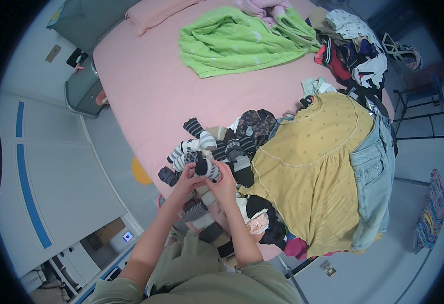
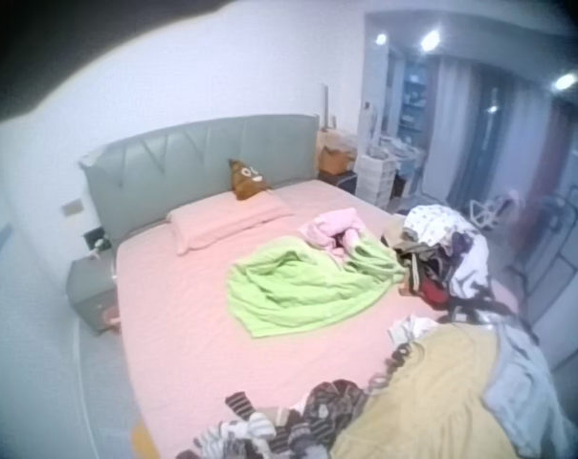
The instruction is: The person picks up socks and other clothing items from a bed and organizes them by folding and placing them into a drawer and a hanging storage organizer.
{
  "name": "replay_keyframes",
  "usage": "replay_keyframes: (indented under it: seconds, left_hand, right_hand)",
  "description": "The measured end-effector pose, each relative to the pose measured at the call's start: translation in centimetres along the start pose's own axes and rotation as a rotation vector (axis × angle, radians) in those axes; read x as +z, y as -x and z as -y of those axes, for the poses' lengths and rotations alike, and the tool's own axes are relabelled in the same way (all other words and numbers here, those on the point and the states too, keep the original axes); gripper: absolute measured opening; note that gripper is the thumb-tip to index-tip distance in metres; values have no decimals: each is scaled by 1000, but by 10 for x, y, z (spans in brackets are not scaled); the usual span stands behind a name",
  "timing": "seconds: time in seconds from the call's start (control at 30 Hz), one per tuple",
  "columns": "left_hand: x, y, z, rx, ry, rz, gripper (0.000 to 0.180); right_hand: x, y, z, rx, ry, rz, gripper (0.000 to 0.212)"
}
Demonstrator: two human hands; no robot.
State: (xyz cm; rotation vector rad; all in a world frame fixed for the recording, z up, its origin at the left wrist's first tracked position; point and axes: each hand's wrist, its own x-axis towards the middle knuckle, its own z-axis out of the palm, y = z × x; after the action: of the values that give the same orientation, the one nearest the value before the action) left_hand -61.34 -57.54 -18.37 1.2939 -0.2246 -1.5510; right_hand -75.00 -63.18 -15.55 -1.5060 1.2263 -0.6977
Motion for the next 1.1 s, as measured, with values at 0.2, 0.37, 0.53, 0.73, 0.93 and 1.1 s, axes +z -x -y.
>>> replay_keyframes:
  seconds: [0.2, 0.37, 0.53, 0.73, 0.93, 1.1]
  left_hand:
    - [1, 51, -56, 39, -25, -88, 44]
    - [-21, 94, -80, 130, 81, -18, 40]
    - [-47, 141, -100, 260, 182, 28, 45]
    - [-85, 206, -109, 427, 80, -27, 49]
    - [-133, 278, -106, 464, 97, -61, 44]
    - [-168, 333, -98, 485, 131, -108, 39]
  right_hand:
    - [-6, 3, 71, -191, 100, 246, 44]
    - [15, 19, 102, -323, -57, 97, 43]
    - [43, 42, 117, -216, -202, 255, 50]
    - [91, 82, 147, -128, -492, 555, 62]
    - [138, 127, 176, -182, -467, 685, 49]
    - [174, 176, 200, -186, -452, 723, 43]
